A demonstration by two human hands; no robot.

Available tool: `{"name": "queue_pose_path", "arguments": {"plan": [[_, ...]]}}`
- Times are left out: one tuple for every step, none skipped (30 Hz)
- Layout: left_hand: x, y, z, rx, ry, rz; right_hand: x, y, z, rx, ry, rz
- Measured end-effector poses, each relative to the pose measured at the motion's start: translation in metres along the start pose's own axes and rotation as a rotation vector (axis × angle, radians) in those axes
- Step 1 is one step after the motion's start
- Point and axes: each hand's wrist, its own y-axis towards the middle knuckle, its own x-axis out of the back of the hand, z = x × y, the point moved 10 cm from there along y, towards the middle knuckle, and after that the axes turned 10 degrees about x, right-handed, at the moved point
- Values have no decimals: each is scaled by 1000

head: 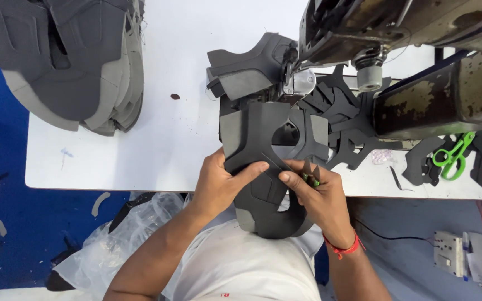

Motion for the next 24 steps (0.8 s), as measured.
{"name": "queue_pose_path", "arguments": {"plan": [[-1, 2, -2, -7, -2, -1, 1, 0, -2, 7, -3, 0], [-4, 3, -4, -12, 7, 21, 5, 0, -4, 13, 15, -27], [-7, 4, -6, -15, 16, 42, 8, 0, -6, 18, 34, -52], [-9, 4, -7, -20, 15, 40, 12, 0, -2, 24, 32, -51], [-14, 5, -9, -41, 21, 67, 16, 0, 10, 115, -33, -51], [-20, 5, -12, -63, 27, 94, 21, 1, 22, 205, -99, -52], [-20, 5, -16, -68, 28, 94, 24, -2, 27, 210, -100, -53], [-21, 4, -25, -121, -5, 118, 28, -5, 40, 289, -191, -59], [-24, 3, -34, -173, -39, 143, 31, -8, 53, 367, -284, -65], [-23, 6, -42, -178, -39, 143, 32, -10, 53, 371, -286, -67], [-22, 5, -56, -261, -64, 154, 34, -15, 56, 407, -305, -87], [-21, 3, -69, -343, -88, 165, 36, -20, 58, 444, -324, -108], [-19, 6, -71, -338, -91, 163, 35, -22, 57, 440, -326, -103], [-19, 3, -80, -434, -31, 156, 36, -26, 58, 451, -349, -117], [-18, 0, -90, -533, 32, 147, 36, -29, 59, 467, -370, -130], [-18, 1, -87, -530, 31, 142, 35, -30, 56, 466, -370, -125], [-21, -3, -89, -608, 106, 130, 38, -30, 51, 428, -361, -138], [-25, -6, -91, -684, 181, 118, 41, -31, 45, 390, -353, -151], [-27, -7, -91, -685, 183, 122, 42, -31, 43, 389, -351, -154], [-29, -7, -90, -667, 190, 133, 44, -31, 40, 372, -353, -166], [-32, -7, -89, -649, 196, 148, 47, -32, 37, 353, -356, -179], [-34, -6, -89, -649, 197, 153, 48, -32, 37, 351, -355, -184], [-34, -4, -89, -624, 189, 147, 47, -33, 39, 373, -374, -175], [-34, -2, -88, -599, 180, 141, 46, -33, 41, 395, -393, -165]]}}
